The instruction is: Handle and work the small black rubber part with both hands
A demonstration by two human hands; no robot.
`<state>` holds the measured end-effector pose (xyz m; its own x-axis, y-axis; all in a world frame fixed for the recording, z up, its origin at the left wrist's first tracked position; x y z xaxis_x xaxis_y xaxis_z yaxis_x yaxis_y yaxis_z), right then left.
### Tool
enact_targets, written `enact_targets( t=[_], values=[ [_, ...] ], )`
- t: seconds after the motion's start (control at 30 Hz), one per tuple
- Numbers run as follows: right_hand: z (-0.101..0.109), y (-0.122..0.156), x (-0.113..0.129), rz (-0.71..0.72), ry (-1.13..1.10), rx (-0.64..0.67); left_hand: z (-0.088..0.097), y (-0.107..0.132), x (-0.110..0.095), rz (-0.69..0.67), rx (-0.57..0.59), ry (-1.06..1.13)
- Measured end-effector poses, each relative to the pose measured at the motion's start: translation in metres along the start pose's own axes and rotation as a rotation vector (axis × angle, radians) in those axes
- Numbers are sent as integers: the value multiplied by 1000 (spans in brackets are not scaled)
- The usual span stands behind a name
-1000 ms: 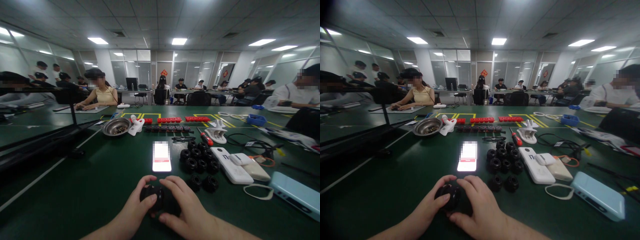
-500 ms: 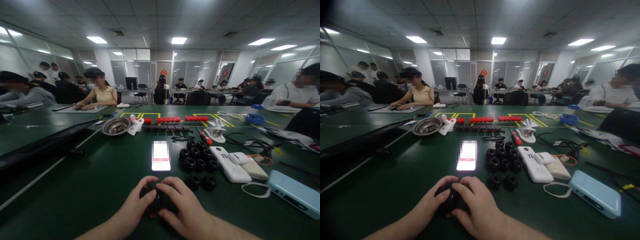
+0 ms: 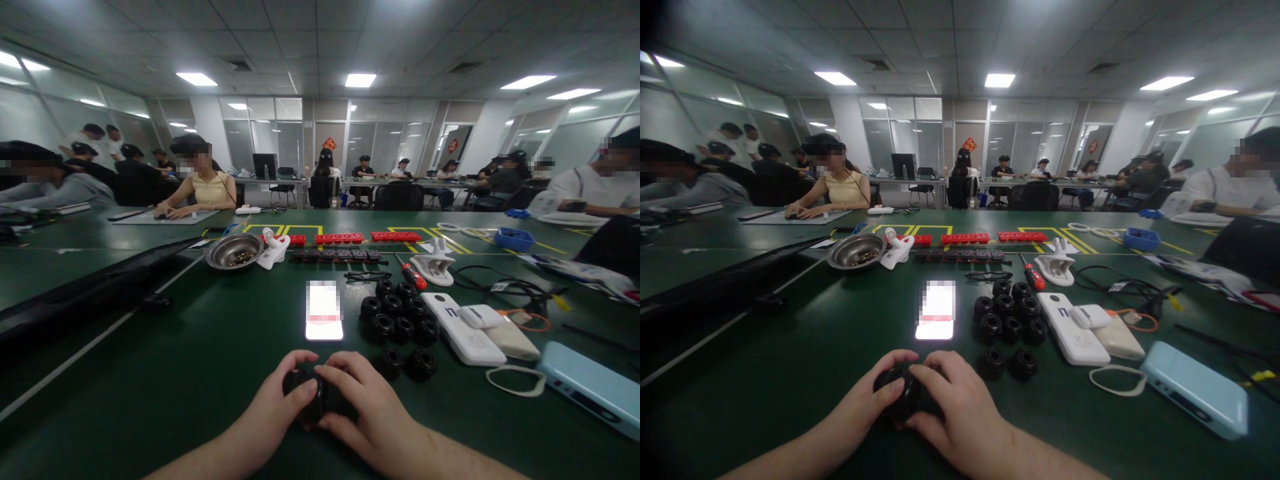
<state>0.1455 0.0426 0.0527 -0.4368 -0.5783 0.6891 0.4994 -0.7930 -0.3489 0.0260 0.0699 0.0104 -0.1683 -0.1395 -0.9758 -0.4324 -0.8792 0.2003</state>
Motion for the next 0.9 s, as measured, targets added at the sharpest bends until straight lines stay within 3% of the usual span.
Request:
enact_targets(
  t=[0.2,0.33,0.43,0.57,0.7,0.83,0.9],
  values=[
    [2,-2,1,28,-29,-13,1,2,2,-35,-7,41],
    [6,1,6,124,-90,-49,-2,8,-5,-154,116,20],
    [10,4,9,179,-125,-68,-5,14,-9,-205,190,-292],
    [7,3,10,150,-49,-5,-6,14,-7,-210,109,-779],
    [-1,-1,11,34,-8,124,-7,11,-7,-208,54,-979],
    [-11,-2,14,-64,-29,203,10,25,-3,-118,167,-995],
    [-23,-2,20,-37,-32,267,33,45,3,-21,99,-835]
  ],
)
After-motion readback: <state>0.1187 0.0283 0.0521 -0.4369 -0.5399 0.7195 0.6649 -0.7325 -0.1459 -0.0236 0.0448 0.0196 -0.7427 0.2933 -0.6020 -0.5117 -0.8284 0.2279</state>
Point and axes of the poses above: each hand's wrist, its own y-axis away from the middle knuckle, its own z-axis out of the back of the hand, x = y × z, the point moved 6 cm from there along -y, towards the middle knuckle, and after that the axes turned 10 degrees about -y, right-handed, at the moved point
